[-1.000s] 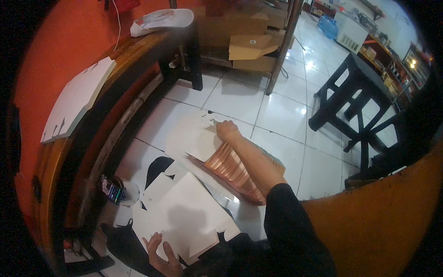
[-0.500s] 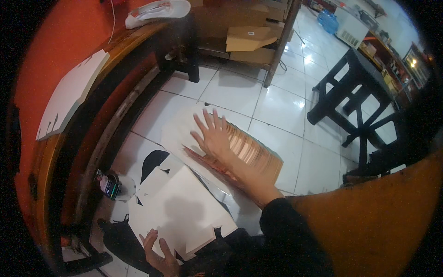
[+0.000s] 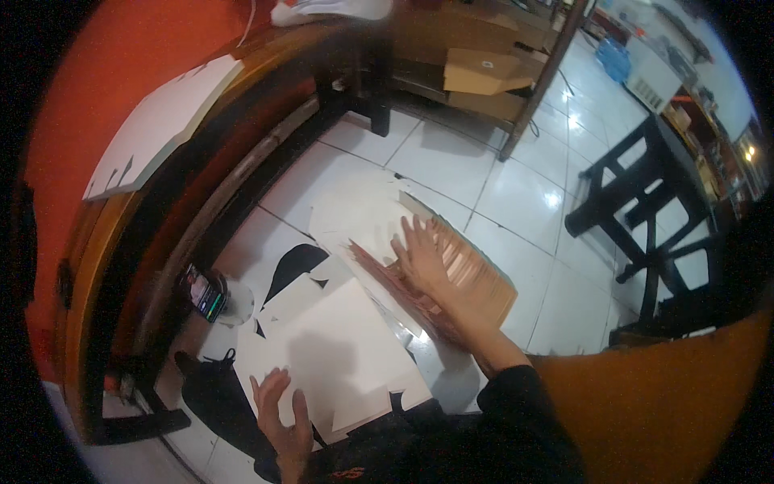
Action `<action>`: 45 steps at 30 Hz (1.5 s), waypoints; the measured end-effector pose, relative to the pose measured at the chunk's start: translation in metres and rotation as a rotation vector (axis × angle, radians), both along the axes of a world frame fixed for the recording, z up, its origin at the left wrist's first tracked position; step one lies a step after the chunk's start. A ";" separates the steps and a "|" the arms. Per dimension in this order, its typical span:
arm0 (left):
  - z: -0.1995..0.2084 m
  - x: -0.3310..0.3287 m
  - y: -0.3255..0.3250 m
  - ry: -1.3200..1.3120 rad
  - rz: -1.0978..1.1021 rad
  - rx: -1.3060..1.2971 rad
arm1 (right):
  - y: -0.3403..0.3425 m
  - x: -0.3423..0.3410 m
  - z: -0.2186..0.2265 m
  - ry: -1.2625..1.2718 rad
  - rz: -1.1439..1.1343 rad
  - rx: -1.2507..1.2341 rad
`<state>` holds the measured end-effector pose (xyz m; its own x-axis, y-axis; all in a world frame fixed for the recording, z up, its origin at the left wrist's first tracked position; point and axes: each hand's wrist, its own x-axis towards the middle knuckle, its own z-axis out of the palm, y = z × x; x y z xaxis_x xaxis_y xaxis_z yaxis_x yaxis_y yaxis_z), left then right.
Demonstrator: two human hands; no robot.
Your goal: The person is manually folding and assembling food cardboard boxes.
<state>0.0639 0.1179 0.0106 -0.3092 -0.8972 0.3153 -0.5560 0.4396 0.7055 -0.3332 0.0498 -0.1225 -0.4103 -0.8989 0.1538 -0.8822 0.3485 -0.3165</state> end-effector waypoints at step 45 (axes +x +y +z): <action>-0.069 -0.031 -0.099 0.205 -0.090 -0.432 | 0.028 0.132 0.178 -0.341 0.638 -0.136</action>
<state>0.0328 0.0190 -0.0589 -0.2719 -0.6433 0.7157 -0.3710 0.7563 0.5389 -0.2012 0.0783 0.0550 0.1417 -0.9607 0.2386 -0.7449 -0.2622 -0.6135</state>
